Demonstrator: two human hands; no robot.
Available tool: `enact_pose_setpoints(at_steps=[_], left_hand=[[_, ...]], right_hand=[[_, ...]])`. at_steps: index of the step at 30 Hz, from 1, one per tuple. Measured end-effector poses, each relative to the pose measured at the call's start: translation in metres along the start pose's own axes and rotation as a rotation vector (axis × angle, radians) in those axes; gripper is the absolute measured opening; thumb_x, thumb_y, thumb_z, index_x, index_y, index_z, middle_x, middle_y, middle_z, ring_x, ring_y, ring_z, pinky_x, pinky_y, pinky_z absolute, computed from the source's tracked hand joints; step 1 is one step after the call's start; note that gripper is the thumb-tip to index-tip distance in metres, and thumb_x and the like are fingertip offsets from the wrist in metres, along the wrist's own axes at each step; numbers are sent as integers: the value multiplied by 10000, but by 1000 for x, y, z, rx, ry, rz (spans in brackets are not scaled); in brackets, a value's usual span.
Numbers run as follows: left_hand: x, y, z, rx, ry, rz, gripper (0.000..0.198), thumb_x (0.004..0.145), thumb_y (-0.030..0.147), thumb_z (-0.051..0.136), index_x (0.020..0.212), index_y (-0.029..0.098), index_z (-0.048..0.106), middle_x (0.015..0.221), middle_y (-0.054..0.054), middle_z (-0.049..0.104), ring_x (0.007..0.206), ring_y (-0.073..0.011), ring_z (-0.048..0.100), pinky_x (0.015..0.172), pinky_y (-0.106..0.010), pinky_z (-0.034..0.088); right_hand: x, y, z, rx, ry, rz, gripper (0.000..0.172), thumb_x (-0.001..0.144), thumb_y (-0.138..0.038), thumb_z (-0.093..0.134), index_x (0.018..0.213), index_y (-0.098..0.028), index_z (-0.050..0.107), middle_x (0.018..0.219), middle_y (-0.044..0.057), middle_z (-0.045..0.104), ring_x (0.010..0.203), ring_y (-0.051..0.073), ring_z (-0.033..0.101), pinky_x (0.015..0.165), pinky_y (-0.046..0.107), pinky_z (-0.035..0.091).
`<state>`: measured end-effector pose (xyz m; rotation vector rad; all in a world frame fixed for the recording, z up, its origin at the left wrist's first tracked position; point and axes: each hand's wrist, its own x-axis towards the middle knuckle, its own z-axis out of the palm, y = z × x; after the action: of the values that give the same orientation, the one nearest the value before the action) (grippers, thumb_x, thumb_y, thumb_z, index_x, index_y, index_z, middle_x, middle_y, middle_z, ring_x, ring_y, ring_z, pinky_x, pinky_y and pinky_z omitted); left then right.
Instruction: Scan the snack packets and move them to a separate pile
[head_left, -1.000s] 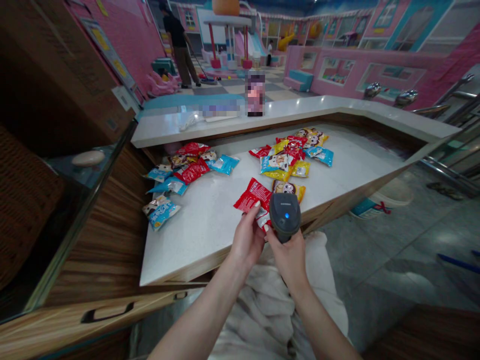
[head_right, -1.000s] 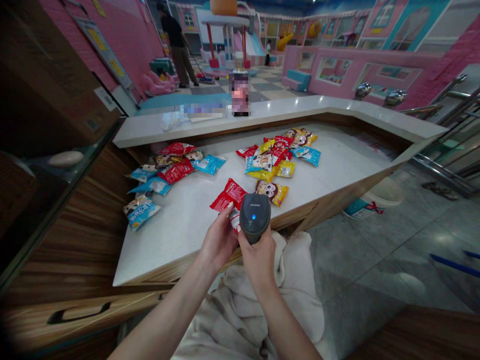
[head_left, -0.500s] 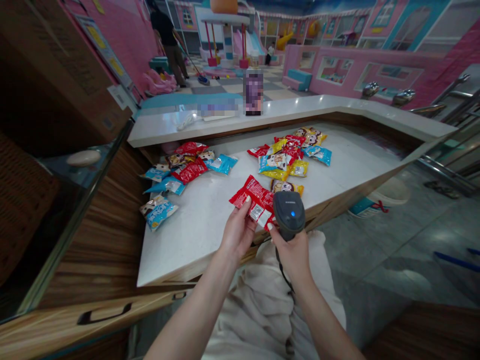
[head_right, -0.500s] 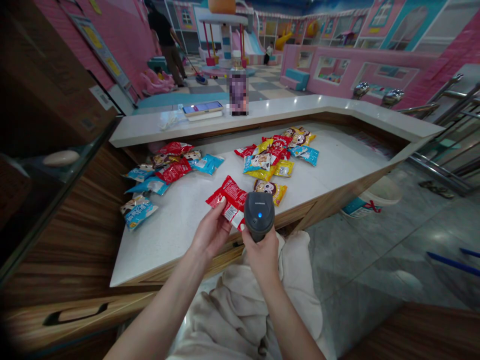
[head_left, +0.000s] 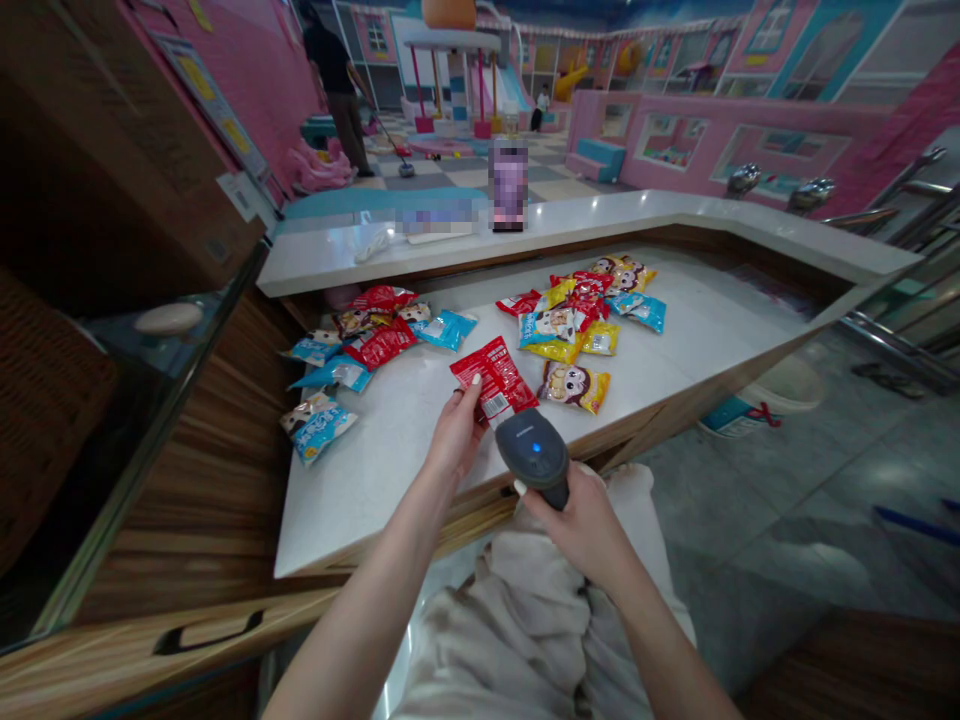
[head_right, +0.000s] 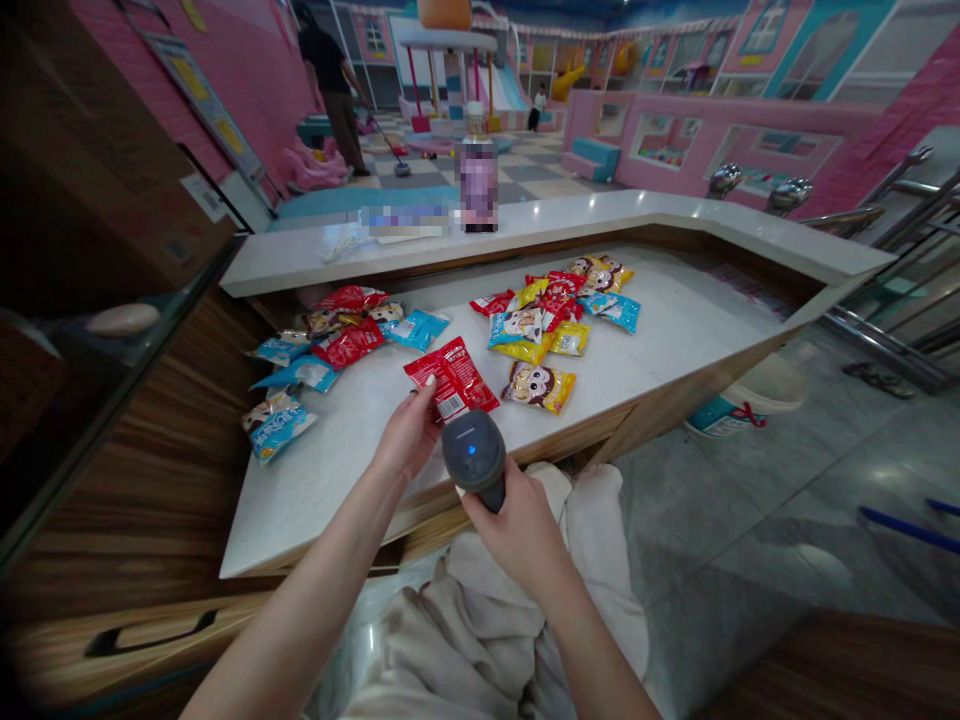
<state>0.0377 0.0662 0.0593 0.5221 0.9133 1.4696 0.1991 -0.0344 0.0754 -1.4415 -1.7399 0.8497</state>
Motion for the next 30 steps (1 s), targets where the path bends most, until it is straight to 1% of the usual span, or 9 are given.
enact_pose_setpoints(at_steps=[3,9,12,16,21,23,26,28,30], left_hand=[[2,0,-1,17,-4,-2,292,841,370,724,999,129,679,987,-99,756,801,-170,706,793,-302,552],[7,-1,-4,27,-20,-62,307,863,382,688,1026,122,681,1068,-141,747,959,-228,719,870,-350,557],[8,-2,-6,31,-23,-38,323,840,387,715,1028,127,674,1035,-125,752,889,-210,724,847,-344,559],[7,-3,-7,24,-8,-17,299,827,368,731,996,131,663,968,-91,755,766,-162,704,751,-289,552],[11,-2,-4,5,29,-13,273,819,329,717,1002,136,660,961,-89,749,760,-157,691,716,-275,538],[18,-2,0,11,41,32,244,813,311,695,990,147,656,947,-73,741,770,-158,683,729,-278,535],[33,-3,12,158,32,213,235,820,284,670,1035,188,654,1039,-55,731,917,-184,675,856,-307,527],[48,-4,26,326,-32,353,291,843,279,658,1130,230,647,1183,-53,704,1118,-220,624,1014,-352,468],[66,-5,44,494,-136,460,358,867,273,636,1225,254,627,1304,-57,655,1267,-249,538,1127,-389,369]], right_hand=[[-4,-4,2,-20,-12,9,188,830,-267,639,992,-181,681,886,89,763,846,287,710,713,325,504],[-8,-6,2,-25,-19,16,177,837,-252,616,980,-171,681,869,91,758,835,283,706,689,311,487],[-8,-6,1,-22,-13,21,179,832,-248,623,980,-169,685,862,86,755,822,275,702,690,308,487],[-8,-6,1,-6,14,12,192,827,-253,631,988,-167,693,871,88,757,809,269,700,695,308,494],[-10,-5,-3,63,39,11,195,815,-234,628,991,-172,687,885,83,762,839,265,704,706,296,508],[-12,-3,-6,80,42,31,181,814,-240,629,974,-177,685,870,78,761,829,263,702,724,304,512],[-14,2,-10,91,57,60,196,812,-259,637,980,-172,689,880,84,763,846,272,702,762,325,517],[-15,6,-12,93,72,70,201,811,-279,641,973,-172,691,879,82,762,847,276,700,762,333,520],[-15,10,-15,81,90,77,184,805,-293,644,938,-176,693,853,76,757,824,275,697,745,336,524]])
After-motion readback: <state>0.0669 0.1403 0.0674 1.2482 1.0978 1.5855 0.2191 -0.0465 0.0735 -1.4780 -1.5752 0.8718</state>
